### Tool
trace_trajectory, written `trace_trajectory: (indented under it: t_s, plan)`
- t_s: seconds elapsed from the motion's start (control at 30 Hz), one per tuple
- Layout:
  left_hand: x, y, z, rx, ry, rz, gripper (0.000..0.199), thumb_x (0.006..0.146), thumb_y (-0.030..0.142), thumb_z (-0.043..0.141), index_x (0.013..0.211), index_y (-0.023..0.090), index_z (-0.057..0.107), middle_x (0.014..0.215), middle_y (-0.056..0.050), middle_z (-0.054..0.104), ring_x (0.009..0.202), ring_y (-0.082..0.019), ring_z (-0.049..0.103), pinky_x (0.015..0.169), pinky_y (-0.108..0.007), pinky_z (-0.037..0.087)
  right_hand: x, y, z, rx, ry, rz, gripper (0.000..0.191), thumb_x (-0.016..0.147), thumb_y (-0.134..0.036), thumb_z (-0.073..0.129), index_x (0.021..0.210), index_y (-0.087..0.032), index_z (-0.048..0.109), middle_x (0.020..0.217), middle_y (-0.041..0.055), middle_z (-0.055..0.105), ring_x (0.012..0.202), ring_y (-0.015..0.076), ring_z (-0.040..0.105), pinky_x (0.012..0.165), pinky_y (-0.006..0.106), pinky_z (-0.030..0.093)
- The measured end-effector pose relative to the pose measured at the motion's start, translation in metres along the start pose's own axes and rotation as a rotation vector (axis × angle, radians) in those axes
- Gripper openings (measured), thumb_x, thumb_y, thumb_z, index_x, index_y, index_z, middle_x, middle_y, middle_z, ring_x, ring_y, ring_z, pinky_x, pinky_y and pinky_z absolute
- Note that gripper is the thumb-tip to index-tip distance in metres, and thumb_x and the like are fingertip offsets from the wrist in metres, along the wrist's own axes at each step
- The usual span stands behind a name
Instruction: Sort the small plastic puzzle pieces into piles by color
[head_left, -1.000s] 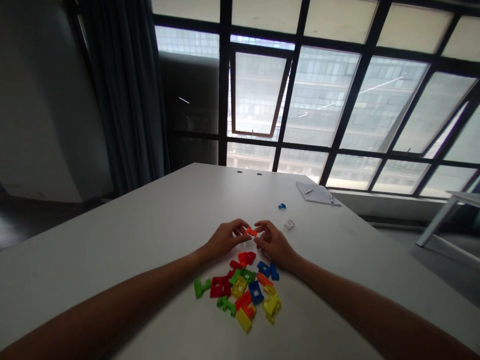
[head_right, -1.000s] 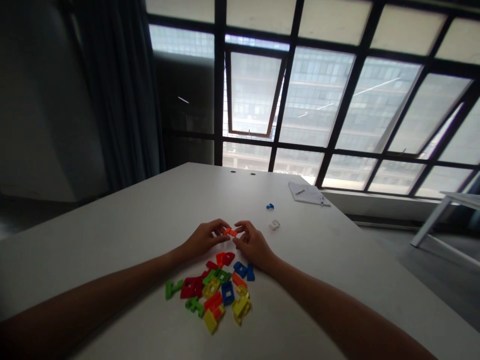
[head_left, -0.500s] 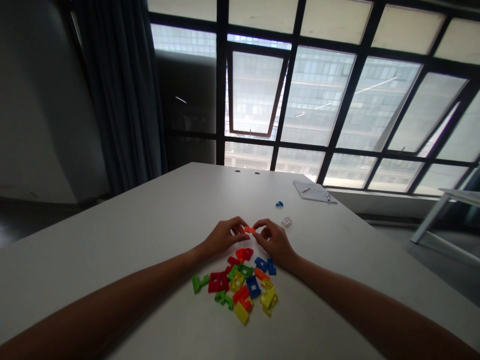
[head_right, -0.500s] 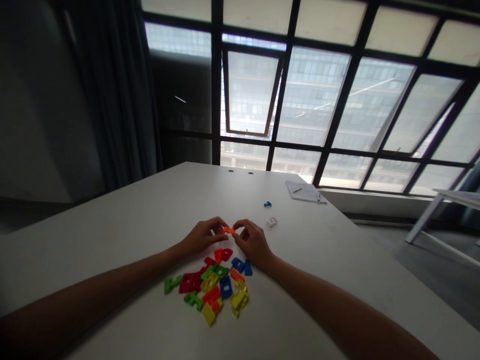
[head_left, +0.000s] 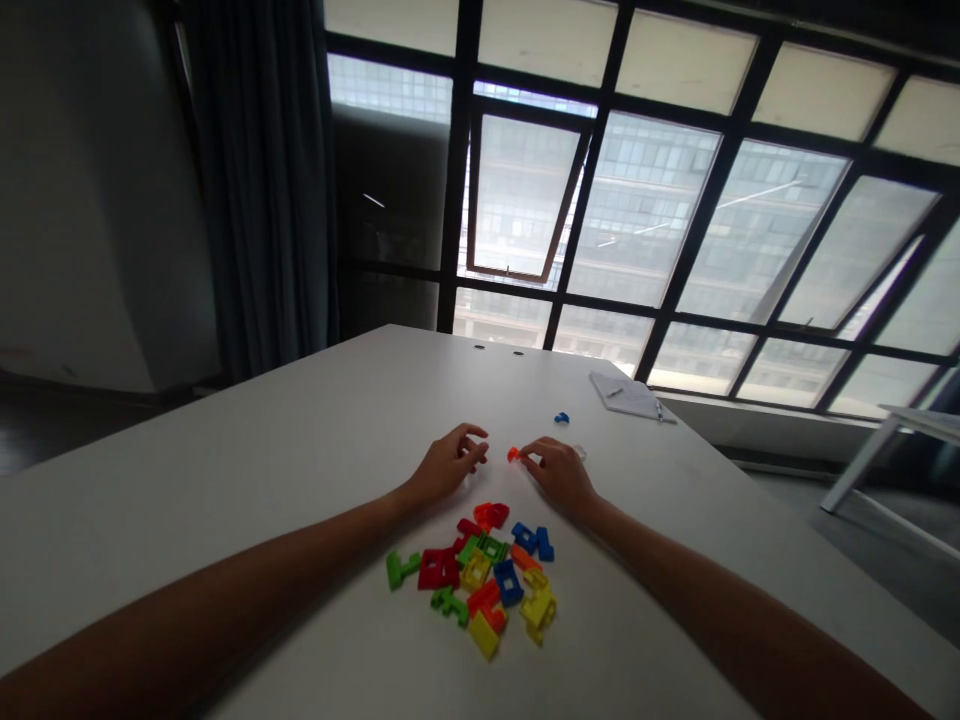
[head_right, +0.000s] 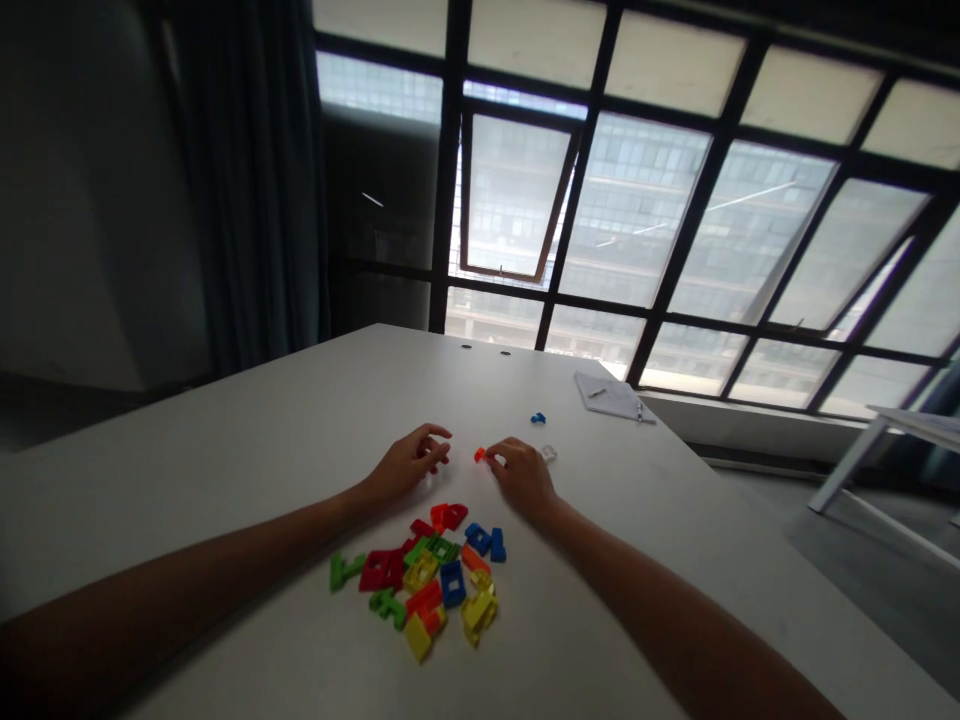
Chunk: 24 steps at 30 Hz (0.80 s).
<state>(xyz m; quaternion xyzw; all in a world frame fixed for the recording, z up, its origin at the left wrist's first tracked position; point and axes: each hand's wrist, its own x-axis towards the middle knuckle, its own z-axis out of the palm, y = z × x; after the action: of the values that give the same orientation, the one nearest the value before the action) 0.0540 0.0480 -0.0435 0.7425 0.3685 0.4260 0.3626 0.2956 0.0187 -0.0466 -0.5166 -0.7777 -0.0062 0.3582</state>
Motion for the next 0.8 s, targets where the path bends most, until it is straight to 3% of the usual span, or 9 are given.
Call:
trace_trajectory:
  t_s: [0.1,0.23,0.4,0.6,0.8]
  plan:
    - [0.001,-0.002,0.002,-0.003,-0.024,0.006,0.041,0.092,0.054,0.057,0.108,0.018,0.064,0.081,-0.005,0.073,0.067,-0.019,0.066,0.064,-0.029,0.05,0.002,0.005,-0.001,-0.158,-0.129,0.023,0.014,0.093,-0.022,0.064,0.097,-0.022,0.078,0.1,0.006,0.076,0.088,0.0194,0.07,0.082,0.03,0.05]
    - [0.003,-0.004,0.004,0.014,-0.015,-0.012,0.037,0.091,0.052,0.058,0.101,0.018,0.068,0.077,-0.005,0.073,0.065,-0.019,0.066,0.062,-0.028,0.05,0.012,0.002,-0.001,-0.366,-0.274,0.053,0.023,0.099,-0.027,0.055,0.107,-0.025,0.076,0.11,0.0062,0.074,0.096,0.0202,0.069,0.082,0.029,0.049]
    - [0.004,-0.006,0.005,0.014,-0.011,-0.026,0.034,0.09,0.049,0.059,0.097,0.018,0.069,0.075,-0.004,0.073,0.064,-0.018,0.067,0.062,-0.027,0.05,0.051,0.014,0.016,-0.463,-0.352,0.135,0.027,0.099,-0.018,0.048,0.101,-0.018,0.075,0.111,0.0126,0.072,0.097,0.0238,0.07,0.083,0.032,0.049]
    - [0.004,-0.003,0.004,0.043,-0.041,-0.041,0.033,0.088,0.048,0.059,0.096,0.017,0.07,0.073,-0.005,0.073,0.064,-0.019,0.067,0.059,-0.027,0.049,0.097,0.037,0.046,-0.508,-0.367,0.252,0.033,0.094,-0.008,0.048,0.12,-0.013,0.068,0.124,0.0197,0.064,0.109,0.0276,0.067,0.091,0.035,0.049]
    - [0.003,-0.003,0.004,0.04,-0.06,-0.059,0.033,0.087,0.048,0.059,0.093,0.017,0.071,0.071,-0.004,0.072,0.063,-0.018,0.067,0.057,-0.026,0.048,0.098,0.043,0.055,-0.454,-0.271,0.312,0.046,0.093,-0.006,0.042,0.136,-0.015,0.058,0.131,0.019,0.06,0.107,0.0276,0.069,0.09,0.036,0.05]
